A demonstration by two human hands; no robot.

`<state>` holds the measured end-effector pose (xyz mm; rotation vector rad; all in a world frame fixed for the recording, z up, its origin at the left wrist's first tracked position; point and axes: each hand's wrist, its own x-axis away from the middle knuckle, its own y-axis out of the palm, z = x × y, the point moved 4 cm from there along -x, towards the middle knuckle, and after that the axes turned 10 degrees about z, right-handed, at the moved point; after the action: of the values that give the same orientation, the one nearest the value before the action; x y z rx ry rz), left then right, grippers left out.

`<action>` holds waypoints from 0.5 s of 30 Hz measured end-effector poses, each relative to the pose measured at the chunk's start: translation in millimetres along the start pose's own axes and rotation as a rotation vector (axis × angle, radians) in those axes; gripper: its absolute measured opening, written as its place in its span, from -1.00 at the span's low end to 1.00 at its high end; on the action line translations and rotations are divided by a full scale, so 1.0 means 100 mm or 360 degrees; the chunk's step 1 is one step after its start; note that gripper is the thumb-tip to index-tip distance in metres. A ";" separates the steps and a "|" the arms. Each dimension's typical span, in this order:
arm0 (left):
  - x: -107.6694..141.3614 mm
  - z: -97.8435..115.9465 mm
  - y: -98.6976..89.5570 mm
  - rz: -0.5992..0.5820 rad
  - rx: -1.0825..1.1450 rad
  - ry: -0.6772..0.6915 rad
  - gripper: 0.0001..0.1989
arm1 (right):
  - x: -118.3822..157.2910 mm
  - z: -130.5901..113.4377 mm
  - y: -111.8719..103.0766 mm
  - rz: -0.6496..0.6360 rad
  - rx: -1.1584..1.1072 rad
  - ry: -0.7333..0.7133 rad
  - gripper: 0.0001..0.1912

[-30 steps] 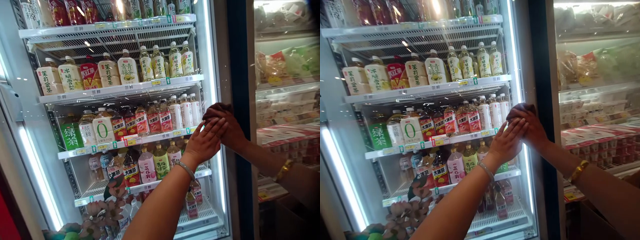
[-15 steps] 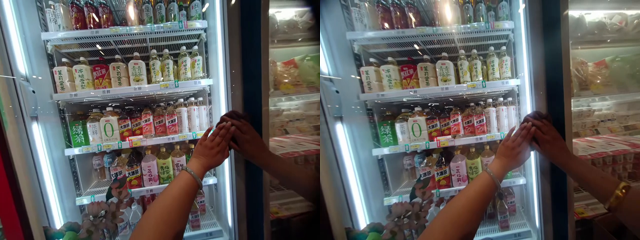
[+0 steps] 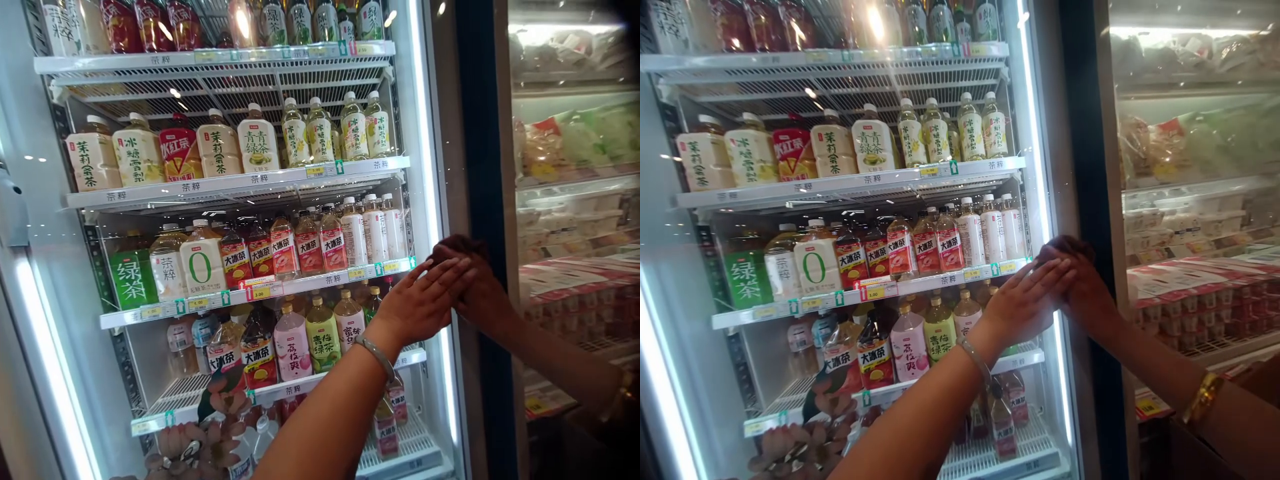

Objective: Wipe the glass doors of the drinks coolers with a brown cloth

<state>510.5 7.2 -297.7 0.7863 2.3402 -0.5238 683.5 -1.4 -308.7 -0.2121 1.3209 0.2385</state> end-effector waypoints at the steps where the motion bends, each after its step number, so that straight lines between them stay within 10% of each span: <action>1: 0.01 0.00 0.01 0.0006 0.0000 -0.0019 -0.37 | 0.03 -0.01 -0.02 -0.0028 0.0001 -0.0052 -0.33; 8: 0.01 -0.05 0.10 0.0127 -0.0015 -0.0272 -0.30 | -0.68 -0.11 0.06 0.0208 0.0044 0.0260 -0.67; 15: 0.09 0.02 0.01 0.0040 -0.0102 -0.0195 -0.35 | -0.07 -0.20 0.07 -0.0179 -0.0113 -0.0133 -0.21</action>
<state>506.3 10.5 -305.0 0.7328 2.2205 -0.4706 661.3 -0.8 -307.0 -0.3321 1.2147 0.1968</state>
